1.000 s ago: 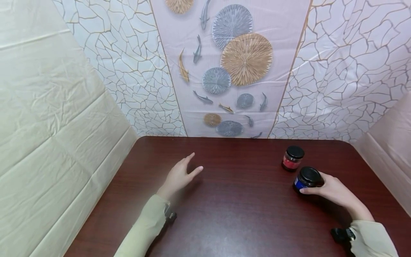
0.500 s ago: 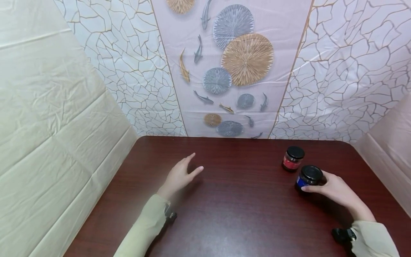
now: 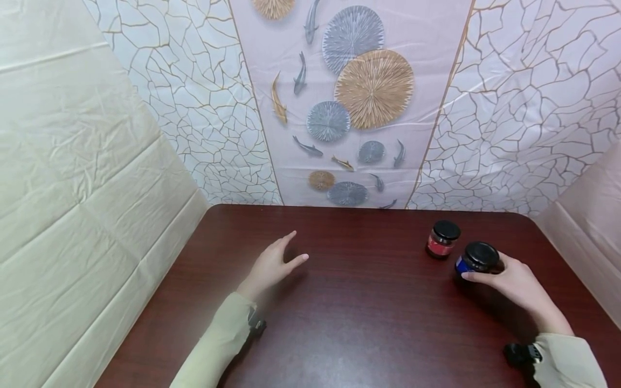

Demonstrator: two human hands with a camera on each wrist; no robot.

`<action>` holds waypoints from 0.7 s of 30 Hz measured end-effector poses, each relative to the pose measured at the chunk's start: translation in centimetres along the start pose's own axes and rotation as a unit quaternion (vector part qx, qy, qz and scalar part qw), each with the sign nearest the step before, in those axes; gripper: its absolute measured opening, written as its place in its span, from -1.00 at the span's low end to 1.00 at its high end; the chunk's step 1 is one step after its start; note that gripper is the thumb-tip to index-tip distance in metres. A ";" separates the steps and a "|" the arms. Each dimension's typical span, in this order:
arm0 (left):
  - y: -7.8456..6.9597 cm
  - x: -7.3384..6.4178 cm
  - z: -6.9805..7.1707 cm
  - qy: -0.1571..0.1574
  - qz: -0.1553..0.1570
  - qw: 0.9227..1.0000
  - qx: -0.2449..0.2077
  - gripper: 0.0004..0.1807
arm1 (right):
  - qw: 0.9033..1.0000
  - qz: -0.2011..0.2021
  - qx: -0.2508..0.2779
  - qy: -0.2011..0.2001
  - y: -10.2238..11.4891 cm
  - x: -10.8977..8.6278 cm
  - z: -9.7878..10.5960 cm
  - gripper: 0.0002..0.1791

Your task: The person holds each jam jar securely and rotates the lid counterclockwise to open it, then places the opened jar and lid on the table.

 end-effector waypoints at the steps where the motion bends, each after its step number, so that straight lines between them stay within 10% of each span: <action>1: 0.0 0.0 0.0 0.000 -0.002 1.000 0.000 -0.13 | 1.000 0.001 0.002 -0.003 0.0 0.0 0.1 -0.02; 21: -0.6 0.2 -0.2 0.010 -0.020 1.000 0.002 -0.09 | 0.998 -0.014 0.012 -0.052 0.0 -0.7 2.6 -0.04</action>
Point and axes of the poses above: each hand's wrist, its own x-axis towards the middle knuckle, its own z-axis out of the back of the hand, y = z × x, the point moved 3 cm from there along x, towards the middle knuckle, and after that the axes turned 5 degrees about y, right-handed, at the moved point
